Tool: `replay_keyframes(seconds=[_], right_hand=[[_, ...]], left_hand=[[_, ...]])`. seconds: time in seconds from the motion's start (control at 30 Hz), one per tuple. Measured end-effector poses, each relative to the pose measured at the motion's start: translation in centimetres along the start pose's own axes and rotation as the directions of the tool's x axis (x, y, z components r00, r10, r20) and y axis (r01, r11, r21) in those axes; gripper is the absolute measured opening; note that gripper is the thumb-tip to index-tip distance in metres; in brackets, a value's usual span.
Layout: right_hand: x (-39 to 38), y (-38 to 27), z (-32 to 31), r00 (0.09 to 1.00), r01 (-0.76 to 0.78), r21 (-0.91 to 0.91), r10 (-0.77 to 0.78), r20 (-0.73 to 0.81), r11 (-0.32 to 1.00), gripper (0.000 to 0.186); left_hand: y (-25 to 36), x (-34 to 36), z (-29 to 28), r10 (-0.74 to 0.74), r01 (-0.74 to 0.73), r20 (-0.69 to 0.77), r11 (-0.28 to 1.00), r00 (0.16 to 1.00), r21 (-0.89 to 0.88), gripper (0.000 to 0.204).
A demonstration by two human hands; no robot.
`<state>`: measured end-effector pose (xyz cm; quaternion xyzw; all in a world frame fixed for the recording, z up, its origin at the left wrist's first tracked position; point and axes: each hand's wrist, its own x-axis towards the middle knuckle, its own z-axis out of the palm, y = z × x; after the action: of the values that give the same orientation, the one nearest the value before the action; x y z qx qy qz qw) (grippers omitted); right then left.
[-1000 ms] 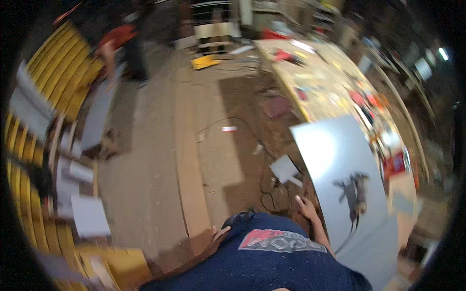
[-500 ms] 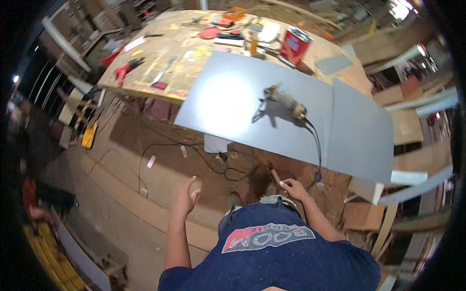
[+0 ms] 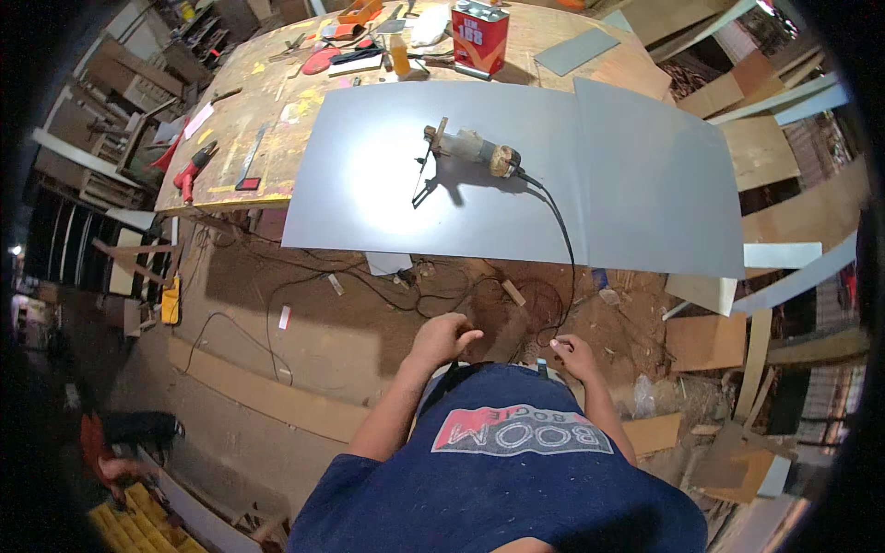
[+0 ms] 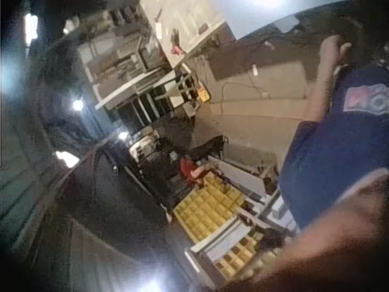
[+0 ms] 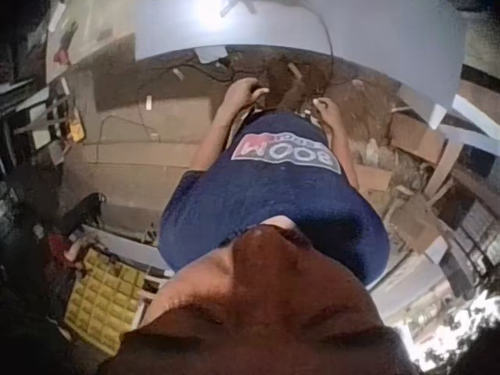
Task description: The person moves gray laminate panels on a workbench and uses a hand router to trim the edges of several panels.
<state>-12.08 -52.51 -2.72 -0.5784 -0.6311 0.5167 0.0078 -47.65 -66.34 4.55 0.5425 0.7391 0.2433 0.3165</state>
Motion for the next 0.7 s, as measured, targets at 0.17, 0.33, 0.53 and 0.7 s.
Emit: replay_keyframes(seconds=[0.17, 0.33, 0.53, 0.7], right_hand=[[2.6, -0.2, -2.7, 0.996, 0.046, 0.077, -0.052, 0.076, 0.996, 0.052], [4.7, -6.3, -5.6, 0.962, 0.113, 0.155, -0.147, 0.229, 0.982, 0.05], [14.3, -14.3, -5.7, 0.81, 0.52, 0.096, -0.525, 0.262, 0.849, 0.045], [19.4, -26.3, -4.1, 0.719, 0.649, 0.204, -0.678, 0.15, 0.733, 0.045]], left_hand=[[3.2, -1.6, 2.4, -0.102, 0.103, 0.073, 0.995, 0.992, 0.002, 0.039], [4.0, -4.0, 5.9, -0.19, 0.191, -0.097, 0.982, 0.977, 0.001, 0.042], [5.7, -8.4, 8.9, -0.404, 0.35, -0.291, 0.911, 0.867, -0.219, 0.045], [4.9, -12.9, 9.3, -0.621, 0.493, -0.265, 0.763, 0.738, -0.418, 0.046]])
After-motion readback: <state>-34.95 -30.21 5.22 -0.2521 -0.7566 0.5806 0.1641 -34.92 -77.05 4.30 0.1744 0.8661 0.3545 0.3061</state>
